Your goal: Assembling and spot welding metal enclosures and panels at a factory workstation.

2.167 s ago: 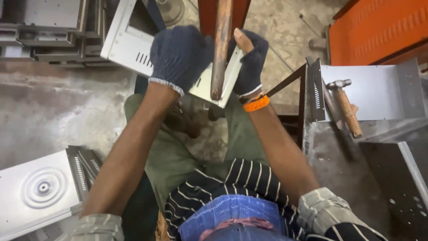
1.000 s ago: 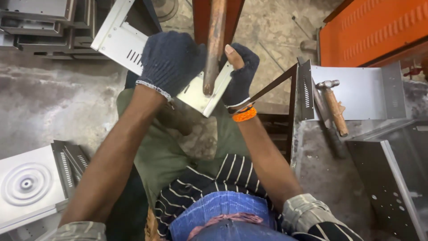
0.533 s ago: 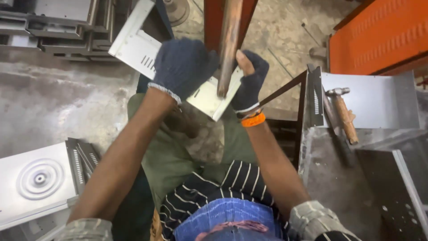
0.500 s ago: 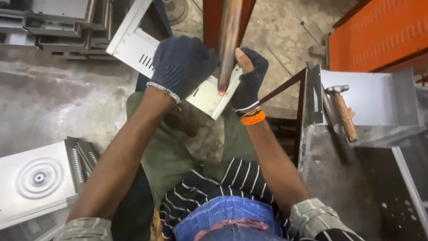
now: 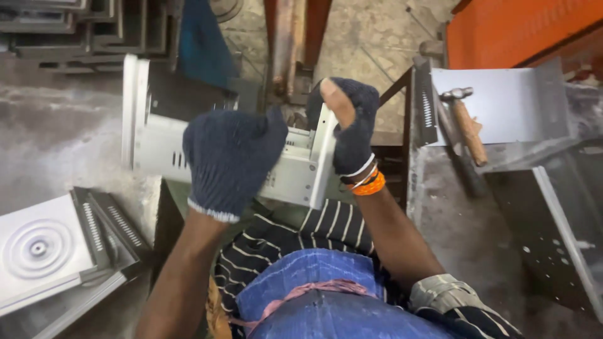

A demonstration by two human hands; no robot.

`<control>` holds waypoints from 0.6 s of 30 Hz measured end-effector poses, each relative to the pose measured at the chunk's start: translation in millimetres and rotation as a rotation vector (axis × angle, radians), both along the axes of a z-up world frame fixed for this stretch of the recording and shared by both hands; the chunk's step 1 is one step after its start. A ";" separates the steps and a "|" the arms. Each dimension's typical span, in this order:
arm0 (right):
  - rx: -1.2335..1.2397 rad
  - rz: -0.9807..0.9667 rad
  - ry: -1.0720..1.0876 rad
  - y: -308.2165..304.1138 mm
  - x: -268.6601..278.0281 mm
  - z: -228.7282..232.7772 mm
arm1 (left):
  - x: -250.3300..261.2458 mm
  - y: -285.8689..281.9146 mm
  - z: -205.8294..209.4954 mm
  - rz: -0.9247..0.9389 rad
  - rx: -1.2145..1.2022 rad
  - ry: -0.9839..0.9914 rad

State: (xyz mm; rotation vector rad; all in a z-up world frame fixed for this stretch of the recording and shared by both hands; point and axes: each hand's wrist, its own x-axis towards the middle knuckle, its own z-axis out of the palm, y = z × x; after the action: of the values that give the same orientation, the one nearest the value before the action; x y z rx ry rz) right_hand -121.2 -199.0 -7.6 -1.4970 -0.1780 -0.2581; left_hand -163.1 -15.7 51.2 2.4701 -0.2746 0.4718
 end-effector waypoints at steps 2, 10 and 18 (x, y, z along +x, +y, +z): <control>0.031 0.080 0.004 -24.7 2.0 4.6 | -12.5 -17.3 18.3 0.005 -0.052 -0.013; -0.706 -0.212 -0.743 -178.1 -24.5 -12.7 | -58.9 -89.1 93.7 -0.193 -0.383 0.503; -1.037 -0.653 -0.710 -391.3 -127.7 31.0 | -67.9 -159.6 97.0 -1.097 -0.328 -0.124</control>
State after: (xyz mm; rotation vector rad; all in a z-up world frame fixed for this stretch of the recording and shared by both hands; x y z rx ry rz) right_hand -248.9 -590.3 23.3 -2.4071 -0.4249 -1.3900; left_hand -231.0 -175.3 148.1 1.6323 -1.3637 0.1544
